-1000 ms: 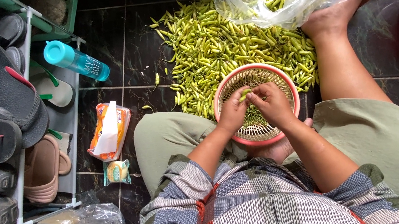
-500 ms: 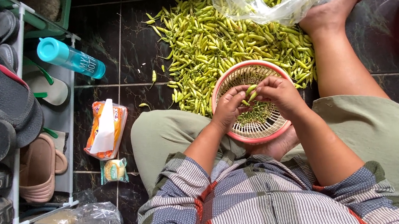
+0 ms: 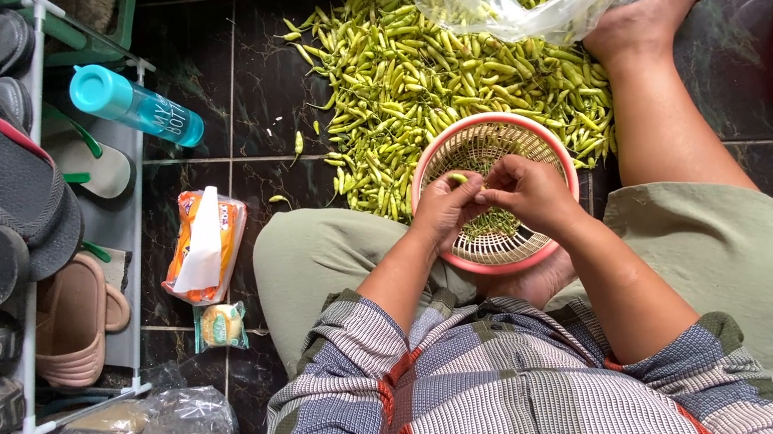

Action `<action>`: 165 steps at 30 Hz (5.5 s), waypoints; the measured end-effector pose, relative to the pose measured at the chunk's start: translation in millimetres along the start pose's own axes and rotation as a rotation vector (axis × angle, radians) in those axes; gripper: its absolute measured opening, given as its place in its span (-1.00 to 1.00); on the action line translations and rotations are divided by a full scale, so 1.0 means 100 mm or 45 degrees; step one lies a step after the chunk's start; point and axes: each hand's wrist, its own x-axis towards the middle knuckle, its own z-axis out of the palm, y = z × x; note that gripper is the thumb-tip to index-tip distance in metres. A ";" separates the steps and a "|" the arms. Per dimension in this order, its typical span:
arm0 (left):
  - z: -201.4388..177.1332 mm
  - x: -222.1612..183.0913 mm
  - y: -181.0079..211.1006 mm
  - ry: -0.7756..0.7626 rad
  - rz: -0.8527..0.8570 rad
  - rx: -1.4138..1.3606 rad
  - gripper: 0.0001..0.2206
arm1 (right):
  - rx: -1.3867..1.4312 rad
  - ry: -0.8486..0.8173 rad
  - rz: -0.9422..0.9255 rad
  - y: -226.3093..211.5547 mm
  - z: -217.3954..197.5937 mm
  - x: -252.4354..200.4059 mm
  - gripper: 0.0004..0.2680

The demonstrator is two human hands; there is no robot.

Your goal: Removing stems from green chilies by hand and placing the processed chilies into a basket.

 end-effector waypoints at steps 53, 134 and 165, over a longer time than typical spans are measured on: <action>1.83 2.27 1.89 -0.032 0.863 0.939 0.02 | -0.483 -0.397 0.219 -0.40 0.06 0.07 -0.84; 0.02 -0.38 0.45 -0.137 -0.013 0.601 -0.73 | 0.866 0.033 0.396 -0.02 0.21 -0.13 -0.92; 1.06 2.19 2.43 0.718 1.189 0.789 -0.81 | 0.270 0.172 0.292 -0.24 -0.36 -0.07 -0.83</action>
